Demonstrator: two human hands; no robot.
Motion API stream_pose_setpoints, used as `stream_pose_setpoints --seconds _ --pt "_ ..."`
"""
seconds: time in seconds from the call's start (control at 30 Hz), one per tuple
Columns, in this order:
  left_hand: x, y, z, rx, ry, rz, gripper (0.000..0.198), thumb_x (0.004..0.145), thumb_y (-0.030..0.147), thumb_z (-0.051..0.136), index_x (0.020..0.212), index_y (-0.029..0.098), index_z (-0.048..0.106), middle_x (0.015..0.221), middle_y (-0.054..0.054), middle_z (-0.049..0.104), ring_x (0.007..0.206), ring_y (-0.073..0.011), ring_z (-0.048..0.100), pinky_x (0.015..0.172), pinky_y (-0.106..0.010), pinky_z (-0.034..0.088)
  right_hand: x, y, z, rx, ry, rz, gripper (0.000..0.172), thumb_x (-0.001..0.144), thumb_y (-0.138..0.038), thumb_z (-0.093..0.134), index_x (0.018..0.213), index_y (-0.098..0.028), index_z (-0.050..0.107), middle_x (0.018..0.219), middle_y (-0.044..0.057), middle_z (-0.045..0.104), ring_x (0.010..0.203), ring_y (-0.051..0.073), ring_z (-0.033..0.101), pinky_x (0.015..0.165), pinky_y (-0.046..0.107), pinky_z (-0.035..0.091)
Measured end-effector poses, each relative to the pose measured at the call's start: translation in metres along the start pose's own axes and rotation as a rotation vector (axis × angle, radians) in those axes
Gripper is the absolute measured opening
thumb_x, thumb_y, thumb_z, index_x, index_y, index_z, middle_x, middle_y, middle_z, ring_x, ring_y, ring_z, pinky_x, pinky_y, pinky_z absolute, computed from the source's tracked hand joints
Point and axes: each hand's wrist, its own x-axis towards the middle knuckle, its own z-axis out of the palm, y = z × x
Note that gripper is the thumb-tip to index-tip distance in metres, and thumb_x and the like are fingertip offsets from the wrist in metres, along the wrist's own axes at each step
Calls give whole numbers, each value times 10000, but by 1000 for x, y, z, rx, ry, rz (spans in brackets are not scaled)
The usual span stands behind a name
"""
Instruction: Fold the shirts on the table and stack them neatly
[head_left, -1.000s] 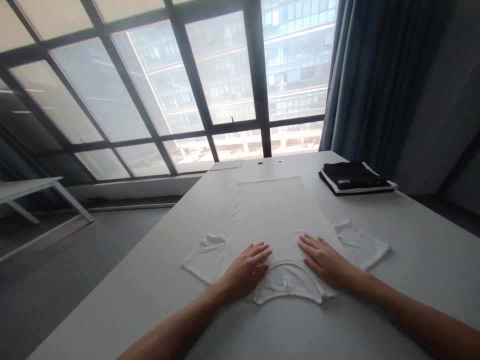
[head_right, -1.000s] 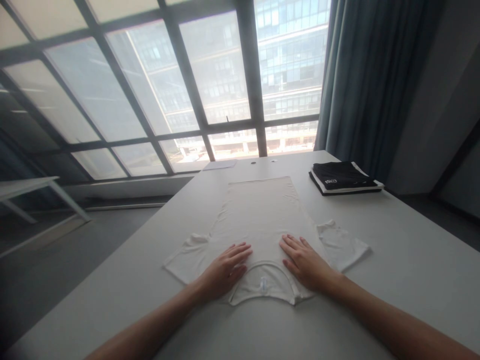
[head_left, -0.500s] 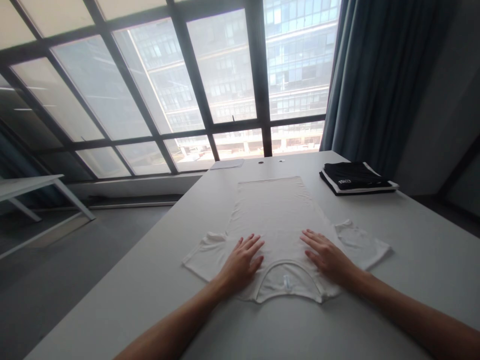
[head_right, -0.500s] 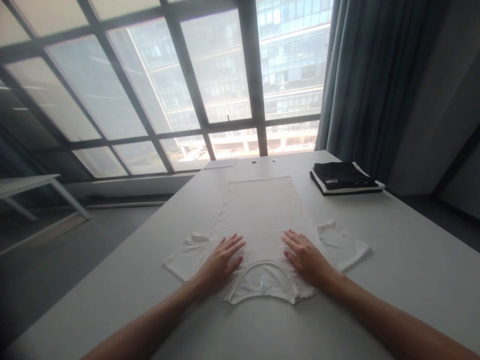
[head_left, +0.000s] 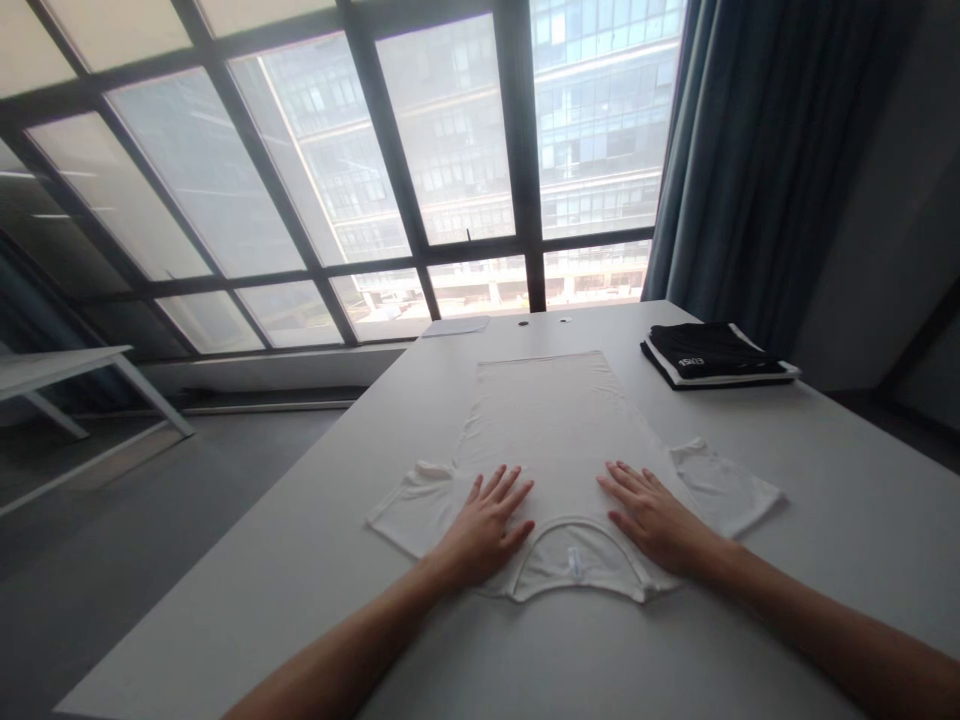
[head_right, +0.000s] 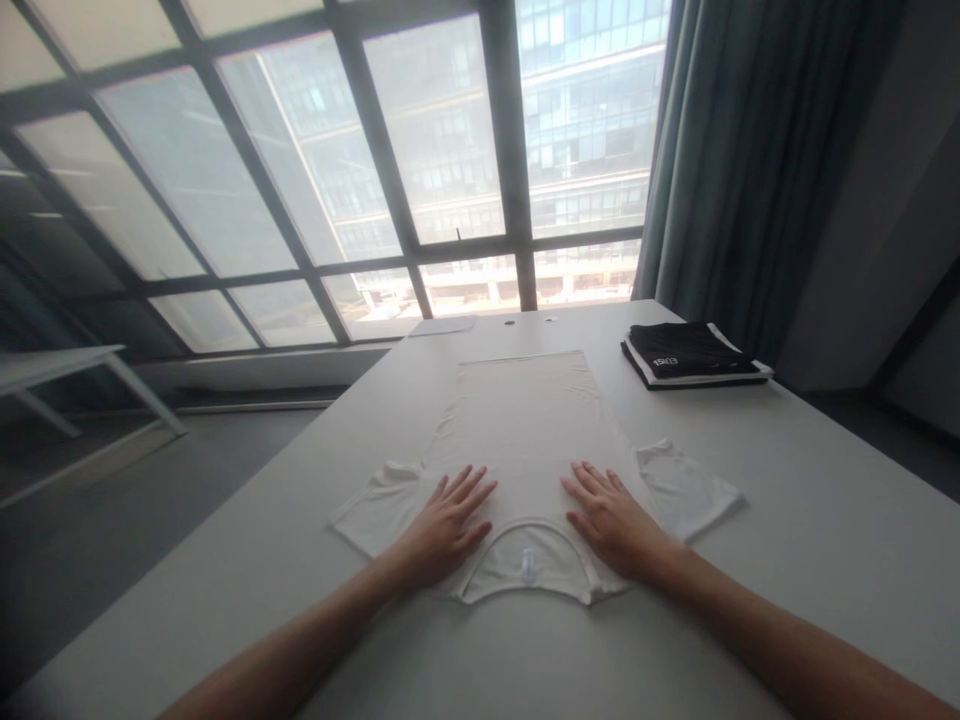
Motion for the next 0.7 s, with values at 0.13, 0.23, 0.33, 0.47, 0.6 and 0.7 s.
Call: stream_pose_setpoints --seconds 0.13,0.23,0.33,0.47,0.6,0.7 --pt "-1 -1 0 1 3 27 609 1033 569 385 1587 322 327 1682 -46 208 1561 -292 115 1244 -583 115 0 -1 -2 18 21 -28 591 1038 -461 370 1575 -213 370 1651 129 274 1543 279 195 1231 551 190" --pt "-3 -2 3 5 -38 58 619 1025 600 377 1582 333 337 1684 -55 192 1559 -319 112 1232 -613 119 -1 -4 -2 33 -30 -73 591 1041 -488 360 1577 -239 370 1662 112 247 1548 285 170 1235 556 165" --pt "-3 -1 3 -6 -11 78 613 1034 572 383 1587 312 329 1683 -65 197 1559 -309 122 1236 -603 123 -2 -6 -2 38 -49 -95 568 1055 -478 317 1568 -244 388 1659 108 253 1547 280 173 1237 561 144" --pt "-5 4 0 -47 -10 230 627 1039 523 417 1609 308 268 1680 -56 210 1560 -280 131 1251 -558 142 -3 -8 -4 44 -35 -146 553 1062 -436 317 1575 -236 373 1664 102 242 1554 261 143 1246 542 121" --pt "-7 6 -1 -66 -99 347 656 1038 556 397 1621 321 212 1671 -39 233 1557 -291 133 1250 -564 138 -6 -10 -6 73 -123 -230 526 1073 -415 297 1575 -278 369 1673 82 209 1557 256 116 1248 547 86" --pt "-8 5 -1 -71 -100 362 661 1040 558 389 1625 317 195 1666 -42 242 1556 -295 127 1253 -564 125 -7 -11 -8 99 -141 -228 518 1076 -400 288 1576 -289 365 1672 81 213 1556 256 118 1248 548 75"
